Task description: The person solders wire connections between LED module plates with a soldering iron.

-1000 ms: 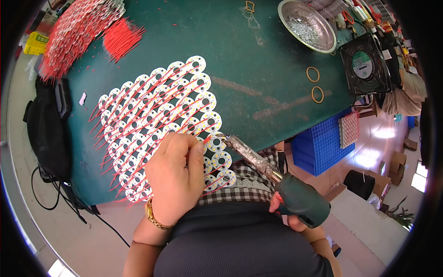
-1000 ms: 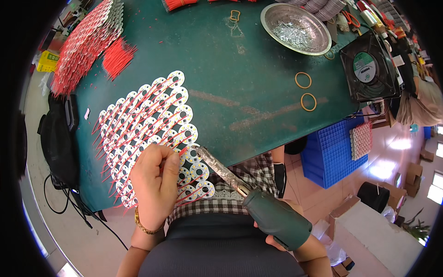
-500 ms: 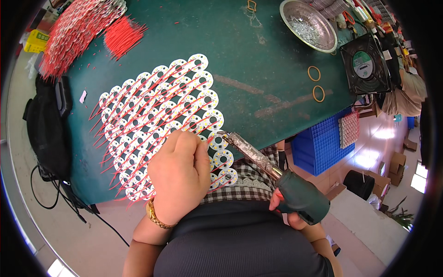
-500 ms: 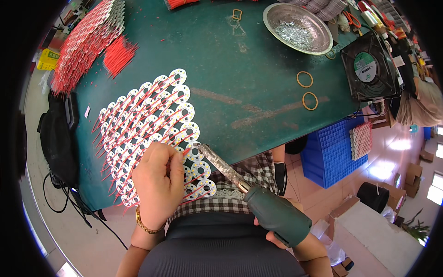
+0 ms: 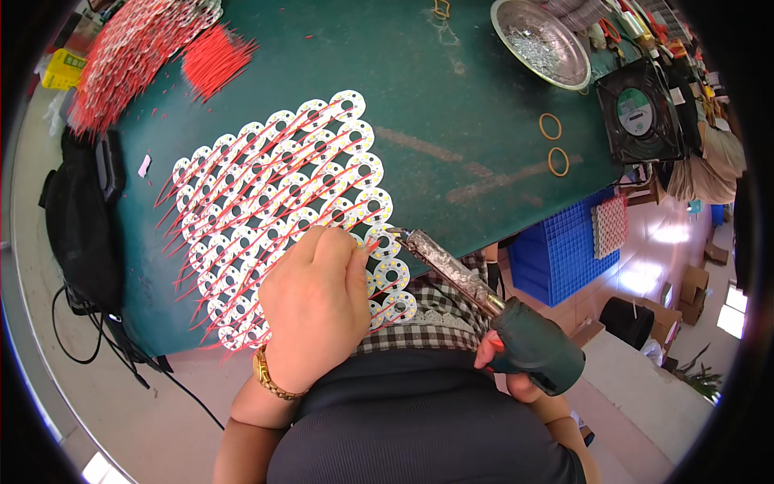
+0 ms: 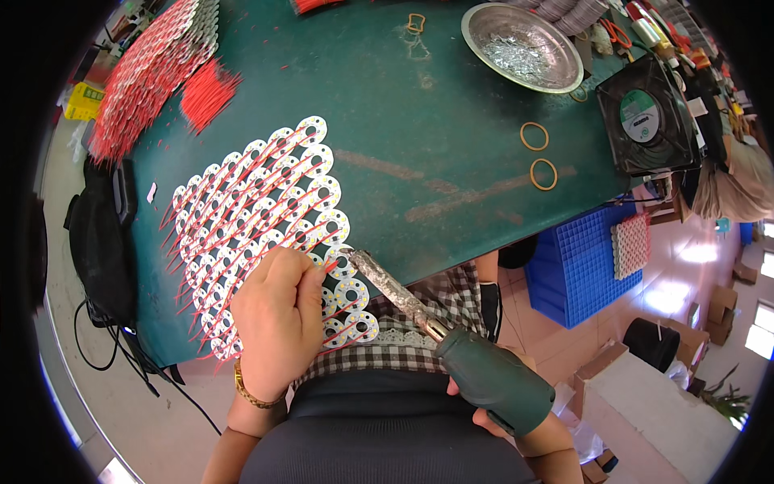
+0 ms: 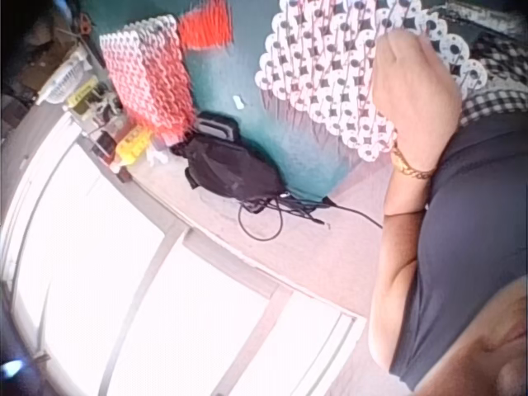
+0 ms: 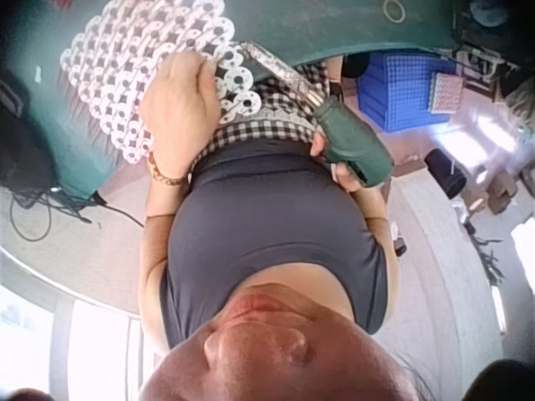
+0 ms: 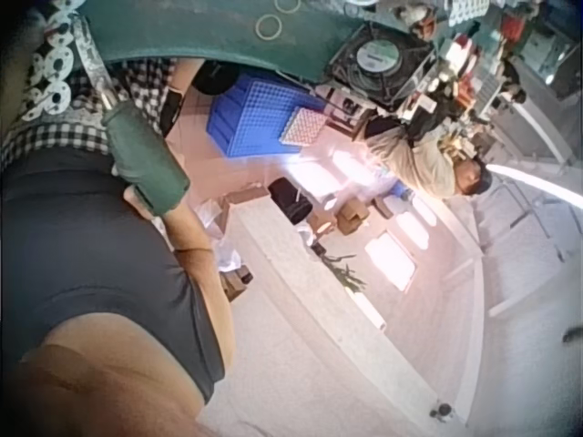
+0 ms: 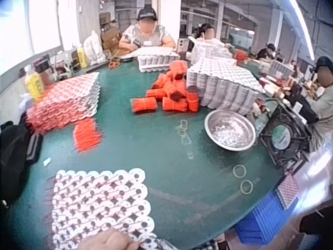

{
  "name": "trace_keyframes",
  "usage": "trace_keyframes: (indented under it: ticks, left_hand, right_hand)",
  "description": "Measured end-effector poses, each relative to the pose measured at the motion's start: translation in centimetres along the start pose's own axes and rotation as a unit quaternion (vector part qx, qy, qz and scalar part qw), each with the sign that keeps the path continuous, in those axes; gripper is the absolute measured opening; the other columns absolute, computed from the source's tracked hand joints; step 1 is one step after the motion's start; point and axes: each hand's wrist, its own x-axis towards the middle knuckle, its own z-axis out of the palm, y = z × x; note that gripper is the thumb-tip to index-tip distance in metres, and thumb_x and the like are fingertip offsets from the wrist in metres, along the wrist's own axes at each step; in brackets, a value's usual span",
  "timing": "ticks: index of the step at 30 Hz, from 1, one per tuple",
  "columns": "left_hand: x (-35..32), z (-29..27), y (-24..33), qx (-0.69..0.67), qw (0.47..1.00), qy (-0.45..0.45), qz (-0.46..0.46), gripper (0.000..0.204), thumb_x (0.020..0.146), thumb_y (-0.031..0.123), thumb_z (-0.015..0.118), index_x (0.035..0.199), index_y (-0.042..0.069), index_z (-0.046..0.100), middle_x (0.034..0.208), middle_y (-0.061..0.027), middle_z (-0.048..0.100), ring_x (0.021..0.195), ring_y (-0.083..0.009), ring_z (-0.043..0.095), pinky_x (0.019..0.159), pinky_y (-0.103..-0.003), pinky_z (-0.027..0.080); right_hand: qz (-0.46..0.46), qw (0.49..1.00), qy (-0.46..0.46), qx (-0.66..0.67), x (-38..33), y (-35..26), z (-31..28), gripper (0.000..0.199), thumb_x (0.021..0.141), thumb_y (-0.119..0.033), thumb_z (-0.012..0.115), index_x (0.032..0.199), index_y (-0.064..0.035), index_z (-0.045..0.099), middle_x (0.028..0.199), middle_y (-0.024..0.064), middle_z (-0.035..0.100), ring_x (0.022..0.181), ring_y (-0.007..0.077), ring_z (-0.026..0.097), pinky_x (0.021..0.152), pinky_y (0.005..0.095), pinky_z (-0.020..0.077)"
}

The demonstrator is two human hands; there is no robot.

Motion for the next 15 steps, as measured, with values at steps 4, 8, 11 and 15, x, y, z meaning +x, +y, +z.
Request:
trace_keyframes:
  ticks: [4, 8, 11, 15]
  left_hand:
    - [0.06, -0.18, 0.13, -0.004, 1.0, -0.008, -0.008, 0.01, 0.085, 0.002, 0.062, 0.078, 0.003, 0.055, 0.071, -0.0107, 0.055, 0.059, -0.0275, 0.054, 0.052, -0.036, 0.04]
    - [-0.3, -0.19, -0.23, -0.023, 1.0, 0.011, 0.004, 0.01, 0.085, 0.001, 0.063, 0.078, 0.002, 0.055, 0.071, -0.0107, 0.055, 0.058, -0.0273, 0.054, 0.052, -0.035, 0.041]
    - [-0.41, -0.04, -0.45, -0.026, 0.999, 0.013, 0.02, 0.01, 0.085, 0.001, 0.063, 0.078, 0.003, 0.055, 0.071, -0.0106, 0.055, 0.058, -0.0274, 0.054, 0.052, -0.035, 0.041]
    - [-0.26, -0.02, -0.13, -0.009, 1.0, 0.003, 0.012, 0.009, 0.085, 0.002, 0.063, 0.08, 0.003, 0.056, 0.071, -0.0109, 0.056, 0.057, -0.0278, 0.054, 0.052, -0.035, 0.041]
  right_hand:
    - [-0.056, 0.998, -0.041, -0.004, 0.45, 0.29, -0.48, 0.036, 0.092, -0.026, 0.067, 0.119, -0.0067, 0.055, 0.087, 0.0097, 0.057, 0.077, 0.0239, 0.06, 0.065, 0.033, 0.049]
    - [-0.045, 0.999, -0.029, -0.001, 0.15, 0.1, -0.29, 0.043, 0.091, -0.033, 0.069, 0.122, -0.0066, 0.054, 0.088, 0.0102, 0.057, 0.077, 0.0241, 0.06, 0.065, 0.0329, 0.049]
    - [-0.003, 0.999, -0.028, -0.041, -0.12, 0.48, -0.36, 0.059, 0.088, -0.052, 0.066, 0.124, -0.0069, 0.054, 0.088, 0.0101, 0.057, 0.078, 0.0238, 0.059, 0.065, 0.033, 0.0492]
    - [-0.027, 1.0, -0.014, 0.003, 0.13, 0.62, -0.23, 0.051, 0.092, -0.046, 0.063, 0.122, -0.0066, 0.055, 0.088, 0.0103, 0.057, 0.076, 0.0236, 0.059, 0.065, 0.0336, 0.0494]
